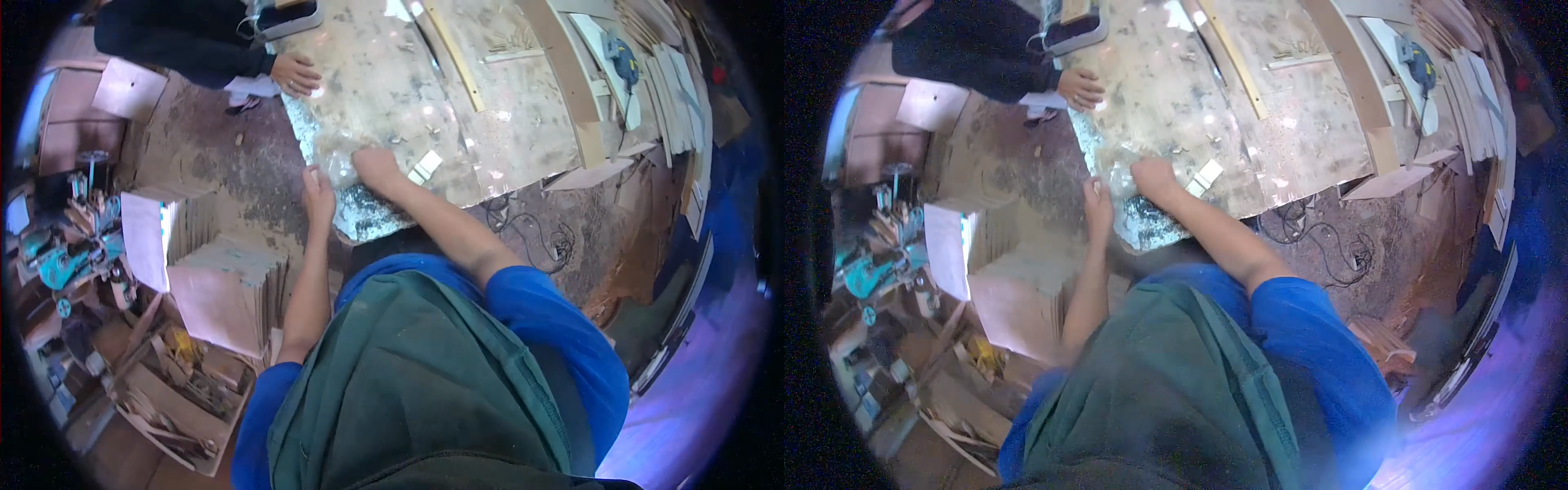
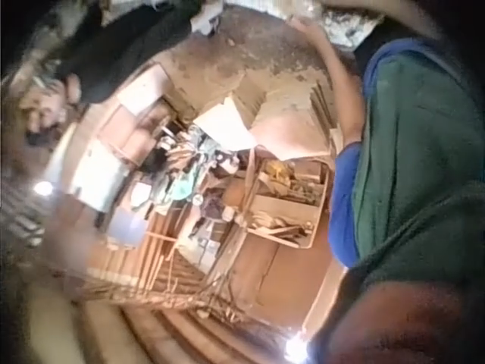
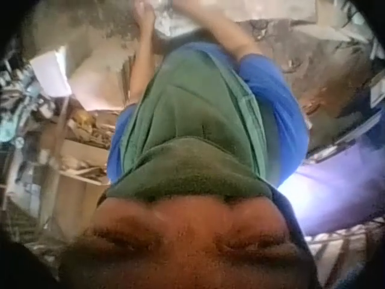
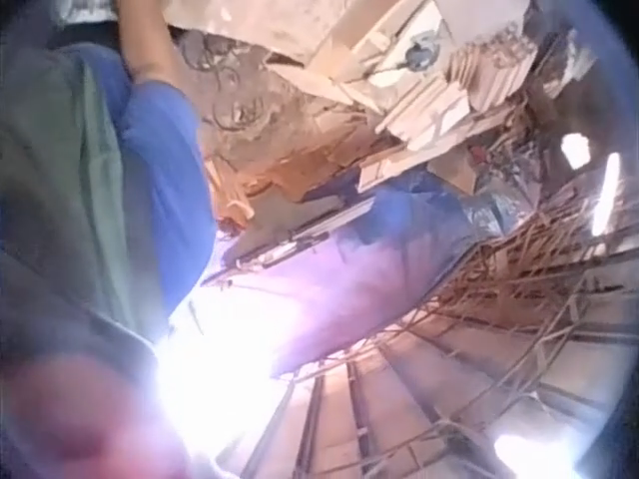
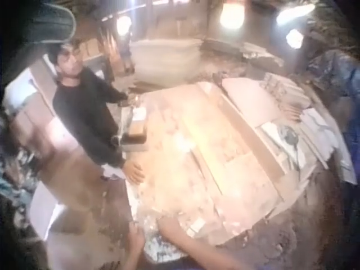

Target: Assembling small wooden slats on a workbench in a workshop environment.

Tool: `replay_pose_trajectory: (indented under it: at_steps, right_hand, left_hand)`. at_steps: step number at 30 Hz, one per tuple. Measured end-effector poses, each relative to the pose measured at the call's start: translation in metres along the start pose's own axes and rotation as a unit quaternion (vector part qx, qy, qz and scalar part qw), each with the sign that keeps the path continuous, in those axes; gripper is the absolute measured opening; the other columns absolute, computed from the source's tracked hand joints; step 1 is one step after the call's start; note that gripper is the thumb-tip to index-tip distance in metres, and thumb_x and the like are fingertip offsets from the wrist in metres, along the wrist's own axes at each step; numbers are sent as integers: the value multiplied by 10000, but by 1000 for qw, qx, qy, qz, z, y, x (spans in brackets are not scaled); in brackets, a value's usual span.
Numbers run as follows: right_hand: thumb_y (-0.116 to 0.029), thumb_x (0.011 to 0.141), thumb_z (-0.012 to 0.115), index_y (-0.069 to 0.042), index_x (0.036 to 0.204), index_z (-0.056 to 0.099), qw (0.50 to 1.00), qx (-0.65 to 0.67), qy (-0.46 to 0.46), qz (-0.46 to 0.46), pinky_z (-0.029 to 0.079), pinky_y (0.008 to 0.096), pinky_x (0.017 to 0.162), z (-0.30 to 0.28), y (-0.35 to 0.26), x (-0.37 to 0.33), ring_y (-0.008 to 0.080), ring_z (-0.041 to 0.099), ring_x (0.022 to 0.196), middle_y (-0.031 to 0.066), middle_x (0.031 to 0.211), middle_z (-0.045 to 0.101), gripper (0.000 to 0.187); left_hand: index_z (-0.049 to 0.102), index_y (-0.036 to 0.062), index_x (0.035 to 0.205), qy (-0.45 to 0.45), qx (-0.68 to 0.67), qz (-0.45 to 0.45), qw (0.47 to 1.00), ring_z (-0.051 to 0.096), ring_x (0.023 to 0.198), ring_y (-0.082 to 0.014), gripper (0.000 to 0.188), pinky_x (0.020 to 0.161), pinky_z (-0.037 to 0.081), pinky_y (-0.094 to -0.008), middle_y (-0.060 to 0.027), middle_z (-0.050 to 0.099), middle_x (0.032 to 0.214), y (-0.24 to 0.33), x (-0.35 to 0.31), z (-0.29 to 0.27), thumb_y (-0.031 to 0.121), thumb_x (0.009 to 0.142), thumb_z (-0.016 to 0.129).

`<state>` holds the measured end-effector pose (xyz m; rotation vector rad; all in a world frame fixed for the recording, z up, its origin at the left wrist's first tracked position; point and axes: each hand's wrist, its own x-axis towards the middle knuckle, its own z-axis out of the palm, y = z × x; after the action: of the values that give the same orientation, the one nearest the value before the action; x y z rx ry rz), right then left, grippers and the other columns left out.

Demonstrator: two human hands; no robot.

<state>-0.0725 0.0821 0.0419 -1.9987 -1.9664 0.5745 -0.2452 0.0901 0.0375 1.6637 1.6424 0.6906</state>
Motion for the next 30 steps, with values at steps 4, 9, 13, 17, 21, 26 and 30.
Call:
replay_pose_trajectory:
  at_steps: [4, 9, 13, 17, 21, 26, 30]
  right_hand:
    - [-71, 709, 614, -45, 735, 690, 998, 11, 23, -65, 547, 439, 646, 11, -1, 2, 353, 680, 745, 181, 770, 671, 85]
    - [-79, 716, 614, -39, 742, 709, 997, -27, 16, -77, 544, 434, 726, 31, -6, 3, 331, 688, 777, 180, 807, 683, 106]
    - [-103, 745, 596, -29, 773, 700, 994, -50, -23, -98, 542, 450, 717, 28, -5, -5, 345, 684, 803, 185, 809, 681, 131]
    - [-123, 791, 587, -34, 813, 695, 998, 57, 15, -19, 549, 468, 660, 5, -17, -6, 356, 692, 778, 191, 825, 682, 142]
    - [-97, 801, 582, -9, 808, 683, 997, 73, 34, -19, 550, 463, 643, -21, -9, -9, 372, 686, 734, 213, 910, 662, 134]
    - [-115, 862, 593, -21, 937, 706, 969, 210, 101, 85, 507, 449, 723, -57, 15, -35, 369, 654, 811, 188, 875, 644, 165]
    - [-114, 881, 629, 6, 1027, 704, 934, 226, 242, 138, 515, 348, 703, -53, 93, -94, 268, 674, 773, 183, 886, 696, 203]
  left_hand:
    - [489, -4, 1211, -52, 64, -7, 997, 584, 1002, -500, 407, 846, 448, -519, -329, 611, 1061, -8, 3, 1, 259, 910, 570]
    - [493, -19, 1185, -35, 55, -11, 998, 589, 995, -486, 407, 853, 446, -515, -319, 613, 1055, -25, -1, 5, 255, 897, 576]
    - [502, -23, 1153, -21, 42, -36, 998, 591, 979, -483, 385, 853, 451, -505, -310, 613, 1049, -28, -6, 15, 267, 906, 565]
    - [510, -30, 1146, 35, 25, -62, 997, 593, 986, -484, 384, 847, 456, -506, -313, 614, 1044, -51, -10, 15, 280, 923, 554]
    - [502, -40, 1159, 38, 37, -86, 995, 591, 1011, -488, 394, 863, 457, -495, -325, 608, 1073, -21, -6, 19, 265, 918, 571]
    - [473, -31, 1163, 61, 45, -110, 991, 604, 1012, -468, 362, 865, 453, -489, -328, 601, 1067, 14, -21, 5, 233, 929, 558]
    - [483, -1, 1189, -37, -22, -2, 999, 632, 917, -425, 325, 786, 476, -467, -258, 641, 953, 47, -35, -6, 192, 932, 533]
